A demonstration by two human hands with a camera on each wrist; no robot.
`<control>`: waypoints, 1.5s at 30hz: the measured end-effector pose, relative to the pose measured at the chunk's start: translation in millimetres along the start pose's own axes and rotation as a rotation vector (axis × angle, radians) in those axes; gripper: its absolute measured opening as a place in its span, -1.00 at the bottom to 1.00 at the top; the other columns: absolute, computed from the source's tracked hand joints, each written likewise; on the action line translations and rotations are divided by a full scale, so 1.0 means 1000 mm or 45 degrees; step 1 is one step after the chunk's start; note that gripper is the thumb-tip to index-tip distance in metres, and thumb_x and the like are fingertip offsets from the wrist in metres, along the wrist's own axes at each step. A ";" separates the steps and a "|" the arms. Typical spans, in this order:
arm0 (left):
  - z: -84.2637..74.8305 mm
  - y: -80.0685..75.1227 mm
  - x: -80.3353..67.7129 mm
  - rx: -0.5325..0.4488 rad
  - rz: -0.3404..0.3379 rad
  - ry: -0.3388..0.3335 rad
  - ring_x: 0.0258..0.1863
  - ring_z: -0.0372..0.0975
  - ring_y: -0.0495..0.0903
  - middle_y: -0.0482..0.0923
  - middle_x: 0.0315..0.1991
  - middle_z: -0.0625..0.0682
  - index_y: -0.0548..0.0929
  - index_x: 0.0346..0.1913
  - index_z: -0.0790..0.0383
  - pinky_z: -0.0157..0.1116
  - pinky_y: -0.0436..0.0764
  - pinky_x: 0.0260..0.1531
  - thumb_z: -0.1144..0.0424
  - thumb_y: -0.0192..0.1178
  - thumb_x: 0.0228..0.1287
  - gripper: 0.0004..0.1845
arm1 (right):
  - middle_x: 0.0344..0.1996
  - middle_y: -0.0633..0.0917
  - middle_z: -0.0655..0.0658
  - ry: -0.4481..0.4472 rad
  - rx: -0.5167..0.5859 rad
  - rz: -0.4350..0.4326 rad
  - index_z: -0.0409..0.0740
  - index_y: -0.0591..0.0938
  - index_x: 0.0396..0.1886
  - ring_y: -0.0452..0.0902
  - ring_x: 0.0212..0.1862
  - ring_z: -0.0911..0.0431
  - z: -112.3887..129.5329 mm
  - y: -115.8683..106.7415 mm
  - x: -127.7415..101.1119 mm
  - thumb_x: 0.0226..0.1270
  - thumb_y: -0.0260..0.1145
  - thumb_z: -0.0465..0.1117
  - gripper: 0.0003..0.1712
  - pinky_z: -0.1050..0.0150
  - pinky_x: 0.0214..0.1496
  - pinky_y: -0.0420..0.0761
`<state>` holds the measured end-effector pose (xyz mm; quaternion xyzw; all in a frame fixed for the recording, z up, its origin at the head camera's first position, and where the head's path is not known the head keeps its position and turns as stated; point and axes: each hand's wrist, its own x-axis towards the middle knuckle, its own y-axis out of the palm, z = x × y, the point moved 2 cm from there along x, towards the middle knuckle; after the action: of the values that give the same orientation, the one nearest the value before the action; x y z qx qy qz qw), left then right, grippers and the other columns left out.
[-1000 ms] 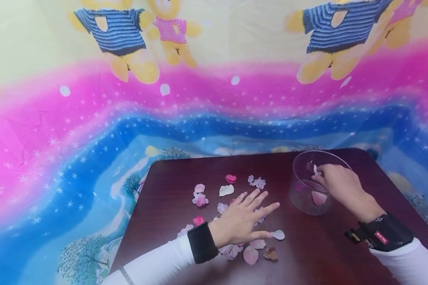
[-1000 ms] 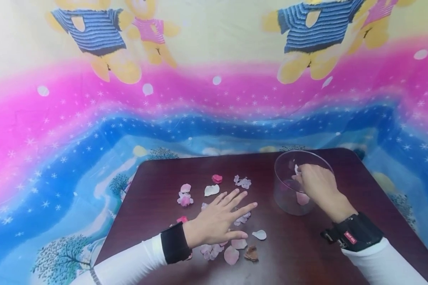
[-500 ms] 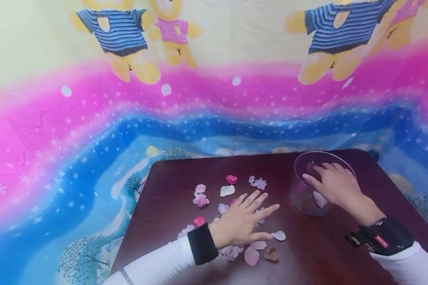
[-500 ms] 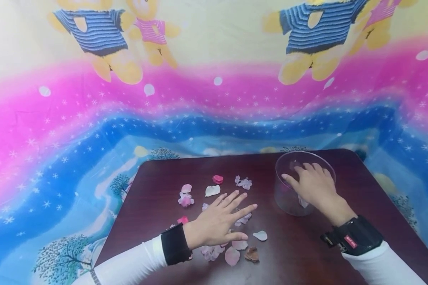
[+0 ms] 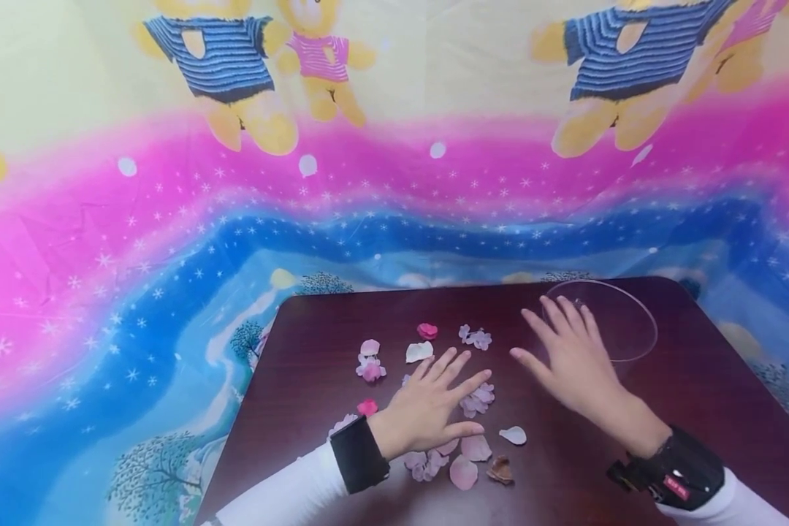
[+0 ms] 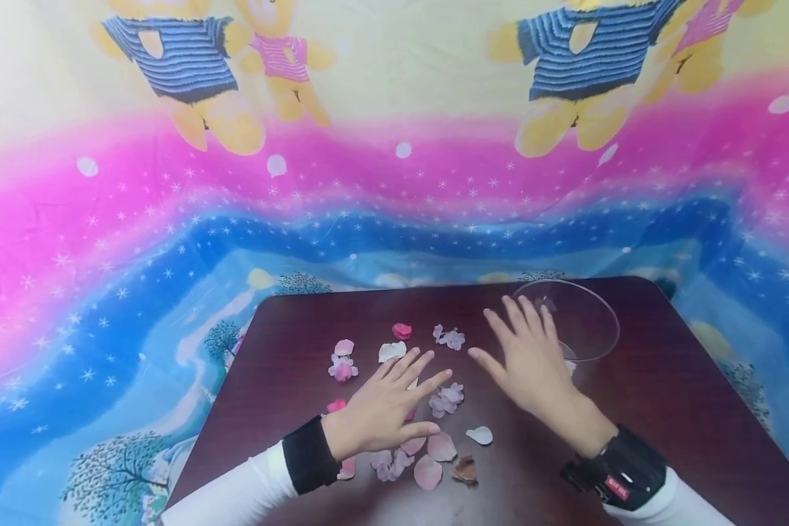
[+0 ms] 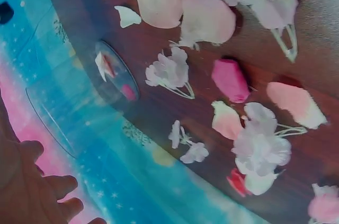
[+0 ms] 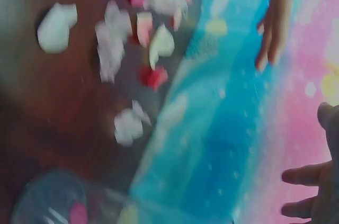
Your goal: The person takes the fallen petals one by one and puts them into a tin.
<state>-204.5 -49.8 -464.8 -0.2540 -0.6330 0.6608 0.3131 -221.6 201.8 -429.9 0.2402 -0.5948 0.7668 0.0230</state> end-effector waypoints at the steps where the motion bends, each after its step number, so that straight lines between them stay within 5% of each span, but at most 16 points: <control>1: 0.002 0.003 -0.002 -0.006 -0.006 -0.010 0.66 -0.05 -0.02 0.03 0.65 0.05 -0.04 0.63 -0.31 0.03 0.19 0.56 -0.46 -0.15 0.41 -0.17 | 0.52 0.26 -0.38 -0.014 0.003 0.006 -0.07 0.42 0.47 0.06 0.54 -0.38 0.005 0.005 -0.002 0.38 0.21 0.33 -0.16 -0.37 0.56 -0.07; 11: 0.019 0.022 -0.030 -0.116 0.021 -0.122 0.64 0.01 0.03 0.03 0.65 0.07 0.04 0.62 -0.27 0.08 0.23 0.53 -0.42 -0.08 0.41 -0.19 | 0.54 0.28 -0.28 -0.095 0.032 0.095 0.03 0.42 0.49 0.03 0.59 -0.27 0.036 0.063 -0.030 0.15 0.33 0.43 -0.01 -0.32 0.56 0.00; 22: 0.038 0.043 -0.059 -0.192 0.007 -0.283 0.62 0.05 0.06 0.07 0.63 0.10 0.11 0.61 -0.22 0.14 0.24 0.50 -0.40 -0.03 0.39 -0.18 | 0.49 0.39 -0.27 -0.148 0.121 0.143 0.05 0.49 0.43 0.16 0.56 -0.26 0.070 0.110 -0.053 0.20 0.27 0.45 -0.08 -0.32 0.53 0.04; 36: 0.044 0.055 -0.082 -0.245 -0.075 -0.374 0.56 0.12 0.20 0.19 0.58 0.17 0.24 0.57 -0.10 0.17 0.33 0.43 -0.29 0.12 0.36 -0.21 | 0.47 0.43 -0.26 -0.156 0.144 0.163 0.04 0.53 0.40 0.19 0.55 -0.27 0.086 0.121 -0.059 0.19 0.30 0.41 -0.12 -0.30 0.54 0.01; 45: 0.055 0.056 -0.091 -0.297 -0.032 -0.447 0.58 0.13 0.14 0.11 0.61 0.17 0.20 0.59 -0.11 0.20 0.25 0.47 -0.32 0.08 0.37 -0.19 | 0.48 0.41 -0.26 -0.147 0.169 0.211 0.03 0.50 0.43 0.20 0.55 -0.27 0.090 0.124 -0.058 0.20 0.29 0.42 -0.09 -0.32 0.55 0.08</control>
<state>-188.1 -154.2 -522.3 -0.1616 -0.7533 0.6131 0.1747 -179.4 97.0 -549.2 0.2352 -0.5608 0.7887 -0.0906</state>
